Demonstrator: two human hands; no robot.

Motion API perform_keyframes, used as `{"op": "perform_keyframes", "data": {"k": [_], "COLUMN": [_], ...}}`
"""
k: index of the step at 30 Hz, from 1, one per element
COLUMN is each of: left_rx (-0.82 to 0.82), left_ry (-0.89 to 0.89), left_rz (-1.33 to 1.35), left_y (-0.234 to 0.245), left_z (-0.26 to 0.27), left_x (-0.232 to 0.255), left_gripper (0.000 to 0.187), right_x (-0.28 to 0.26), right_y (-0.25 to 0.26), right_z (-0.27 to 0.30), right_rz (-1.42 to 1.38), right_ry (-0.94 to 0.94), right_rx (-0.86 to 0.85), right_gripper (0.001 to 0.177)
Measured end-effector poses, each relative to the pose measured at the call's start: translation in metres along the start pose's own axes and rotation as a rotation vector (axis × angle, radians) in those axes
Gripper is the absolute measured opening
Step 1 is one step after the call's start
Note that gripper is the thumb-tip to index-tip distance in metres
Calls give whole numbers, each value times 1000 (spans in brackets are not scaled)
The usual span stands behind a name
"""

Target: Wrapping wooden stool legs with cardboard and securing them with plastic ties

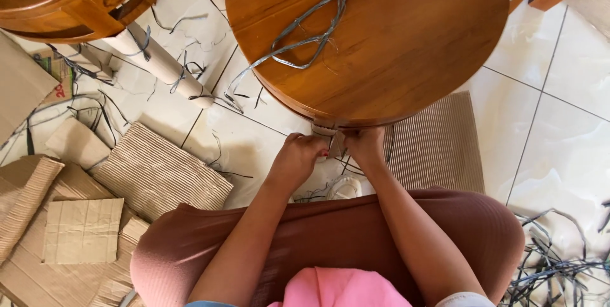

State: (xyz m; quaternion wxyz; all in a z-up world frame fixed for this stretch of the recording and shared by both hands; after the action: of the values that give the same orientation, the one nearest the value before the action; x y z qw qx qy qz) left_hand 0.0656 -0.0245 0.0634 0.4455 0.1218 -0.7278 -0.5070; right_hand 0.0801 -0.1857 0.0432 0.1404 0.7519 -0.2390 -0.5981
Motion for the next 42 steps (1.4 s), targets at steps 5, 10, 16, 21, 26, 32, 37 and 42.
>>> {"op": "perform_keyframes", "data": {"k": [5, 10, 16, 21, 26, 32, 37, 42], "left_rx": [149, 66, 92, 102, 246, 365, 407, 425], "left_ry": [-282, -276, -223, -236, -202, -175, -214, -315], "left_rz": [114, 155, 231, 427, 342, 261, 265, 113], "left_y": [28, 17, 14, 12, 1, 0, 4, 9], "left_z": [3, -6, -8, -7, -2, 3, 2, 0], "left_x": [41, 25, 10, 5, -5, -8, -5, 7], "left_gripper": [9, 11, 13, 16, 12, 14, 11, 10], "right_x": [-5, 2, 22, 18, -13, -4, -5, -1], "right_y": [-7, -5, -5, 4, -3, -12, -14, -5], "right_z": [3, 0, -5, 17, 29, 32, 35, 32], "right_rz": [-23, 62, -12, 47, 60, -135, -195, 10], "right_ry": [-123, -71, -179, -377, -166, -292, -367, -369], "right_rx": [-110, -106, -165, -360, -340, -407, -409, -427], "right_gripper": [22, 27, 28, 29, 13, 9, 8, 28]}}
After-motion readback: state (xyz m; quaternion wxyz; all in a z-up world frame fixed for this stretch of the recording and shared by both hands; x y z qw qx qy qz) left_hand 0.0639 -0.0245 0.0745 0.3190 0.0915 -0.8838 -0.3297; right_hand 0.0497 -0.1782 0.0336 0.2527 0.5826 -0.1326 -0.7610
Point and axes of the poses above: each hand's wrist, its own z-axis away from the middle knuckle, its own y-axis out of the back of the hand, x = y × z, the point moved 10 cm from there along -z, towards the middle knuckle, and after that the axes turned 11 degrees about -x, right-handed, at the moved point
